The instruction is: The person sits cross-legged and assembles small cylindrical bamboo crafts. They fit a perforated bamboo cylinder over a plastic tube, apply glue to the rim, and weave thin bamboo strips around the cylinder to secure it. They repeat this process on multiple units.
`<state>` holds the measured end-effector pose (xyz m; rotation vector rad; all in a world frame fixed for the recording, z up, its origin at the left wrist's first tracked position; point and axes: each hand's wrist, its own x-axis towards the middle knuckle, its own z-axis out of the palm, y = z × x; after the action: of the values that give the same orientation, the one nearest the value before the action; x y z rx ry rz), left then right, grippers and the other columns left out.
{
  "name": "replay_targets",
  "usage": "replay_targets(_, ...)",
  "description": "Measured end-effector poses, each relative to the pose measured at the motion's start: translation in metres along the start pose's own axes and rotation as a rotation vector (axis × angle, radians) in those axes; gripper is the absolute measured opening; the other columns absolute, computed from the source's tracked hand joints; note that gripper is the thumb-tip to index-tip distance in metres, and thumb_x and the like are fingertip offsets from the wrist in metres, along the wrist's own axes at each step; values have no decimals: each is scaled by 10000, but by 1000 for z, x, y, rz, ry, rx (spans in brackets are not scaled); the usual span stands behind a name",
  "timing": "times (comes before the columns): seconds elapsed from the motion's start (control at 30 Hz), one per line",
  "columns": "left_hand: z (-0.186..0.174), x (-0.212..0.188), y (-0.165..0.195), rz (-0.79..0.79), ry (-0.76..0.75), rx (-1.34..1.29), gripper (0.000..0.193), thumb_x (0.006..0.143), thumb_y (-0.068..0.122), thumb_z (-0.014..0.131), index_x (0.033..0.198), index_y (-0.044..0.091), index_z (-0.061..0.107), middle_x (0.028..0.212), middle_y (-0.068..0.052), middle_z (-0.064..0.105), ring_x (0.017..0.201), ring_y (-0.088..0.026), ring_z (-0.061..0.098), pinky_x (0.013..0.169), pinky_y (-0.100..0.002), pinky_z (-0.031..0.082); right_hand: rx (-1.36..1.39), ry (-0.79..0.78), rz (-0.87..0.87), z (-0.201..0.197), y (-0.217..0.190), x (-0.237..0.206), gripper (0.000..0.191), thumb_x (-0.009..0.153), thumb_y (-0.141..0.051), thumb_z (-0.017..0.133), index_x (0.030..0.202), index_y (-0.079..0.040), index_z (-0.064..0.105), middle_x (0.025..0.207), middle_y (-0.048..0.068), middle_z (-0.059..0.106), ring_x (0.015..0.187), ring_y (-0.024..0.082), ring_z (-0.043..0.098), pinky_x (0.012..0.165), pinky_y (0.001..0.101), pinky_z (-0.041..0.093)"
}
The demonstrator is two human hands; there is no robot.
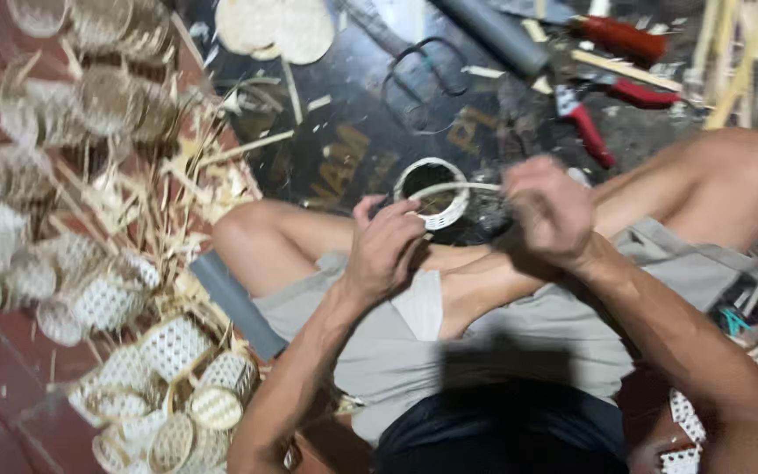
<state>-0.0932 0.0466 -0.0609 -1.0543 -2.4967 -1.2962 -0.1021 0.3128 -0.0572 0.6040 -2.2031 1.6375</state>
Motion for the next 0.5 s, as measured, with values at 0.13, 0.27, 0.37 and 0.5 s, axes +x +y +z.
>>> replay_targets(0.13,-3,-19,27,-339,330,-688,162,1059,-3,518,1197,41,590,1313,-130,685,1312,-277,629,1195,-452,464,28,210,447,-26,-9,18,70,1050,-59,625,1050,1,662,923,118,642,763,128,572,666,287,488)
replay_targets(0.27,-60,-41,14,-449,608,-80,356,994,49,601,1342,-25,590,1236,-153,674,1137,-222,666,1095,-326,514,-196,-247,249,-46,9,78,222,1109,-166,667,974,9,679,837,65,604,774,169,609,709,307,495)
replay_targets(0.37,-118,-47,12,-681,862,148,397,1009,103,563,1387,-12,518,1310,-138,588,1205,-212,582,1122,-322,451,381,100,394,-71,30,114,251,1009,-198,697,1214,-53,685,1062,-28,678,952,89,720,750,261,640)
replay_targets(0.5,-97,-32,46,-735,681,-304,459,1030,174,512,1448,4,424,1409,-117,474,1295,-199,469,1159,-318,367,6,243,419,-165,66,131,206,1040,-189,688,1184,-42,702,983,8,708,848,96,696,709,260,603)
